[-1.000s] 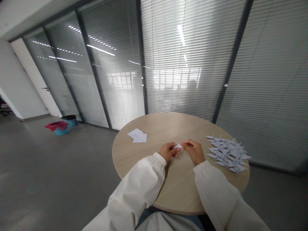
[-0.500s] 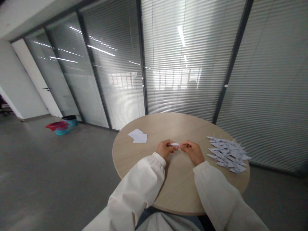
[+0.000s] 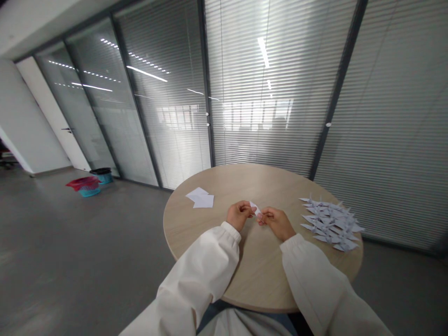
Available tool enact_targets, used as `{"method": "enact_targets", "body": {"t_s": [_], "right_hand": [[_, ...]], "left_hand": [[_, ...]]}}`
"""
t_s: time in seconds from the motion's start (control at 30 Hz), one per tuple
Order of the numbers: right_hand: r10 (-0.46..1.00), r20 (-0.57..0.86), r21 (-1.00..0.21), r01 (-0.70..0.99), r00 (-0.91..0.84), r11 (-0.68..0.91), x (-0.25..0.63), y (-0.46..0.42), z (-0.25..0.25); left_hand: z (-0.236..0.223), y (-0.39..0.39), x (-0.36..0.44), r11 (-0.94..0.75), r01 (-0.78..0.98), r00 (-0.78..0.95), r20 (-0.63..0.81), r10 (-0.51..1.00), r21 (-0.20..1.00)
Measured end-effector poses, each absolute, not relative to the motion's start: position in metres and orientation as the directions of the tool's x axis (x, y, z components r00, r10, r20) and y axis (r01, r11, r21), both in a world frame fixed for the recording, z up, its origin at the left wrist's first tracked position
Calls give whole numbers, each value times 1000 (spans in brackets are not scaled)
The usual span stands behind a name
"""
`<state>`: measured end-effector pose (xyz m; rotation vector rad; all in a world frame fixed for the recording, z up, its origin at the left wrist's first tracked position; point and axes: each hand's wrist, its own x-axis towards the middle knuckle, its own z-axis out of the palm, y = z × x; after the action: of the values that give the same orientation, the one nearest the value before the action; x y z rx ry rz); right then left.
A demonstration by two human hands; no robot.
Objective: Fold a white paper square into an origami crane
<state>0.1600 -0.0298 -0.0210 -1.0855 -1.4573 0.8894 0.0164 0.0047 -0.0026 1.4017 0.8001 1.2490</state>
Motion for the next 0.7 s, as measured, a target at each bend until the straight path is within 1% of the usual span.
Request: {"method": "enact_targets", "body": {"t_s": [0.17,0.33,0.5,0.7], "right_hand": [[961,271,-947,164,-58,277,160,-30,-21],[952,294,-929,211,-84,305,161,-33,-18],[948,304,-932,177,-90,316,162,-36,-13],[944,307,-930,171,-119,324,161,-39,-10]], "left_hand": [[-1,3,15,-250,-117,235,272,933,961],[-1,3,15,-261,-105,263,280,923,960],[-3,6,12,-198,-168,353,246,903,966],[-3,7,11,-88,-217,393,170,904,972]]}}
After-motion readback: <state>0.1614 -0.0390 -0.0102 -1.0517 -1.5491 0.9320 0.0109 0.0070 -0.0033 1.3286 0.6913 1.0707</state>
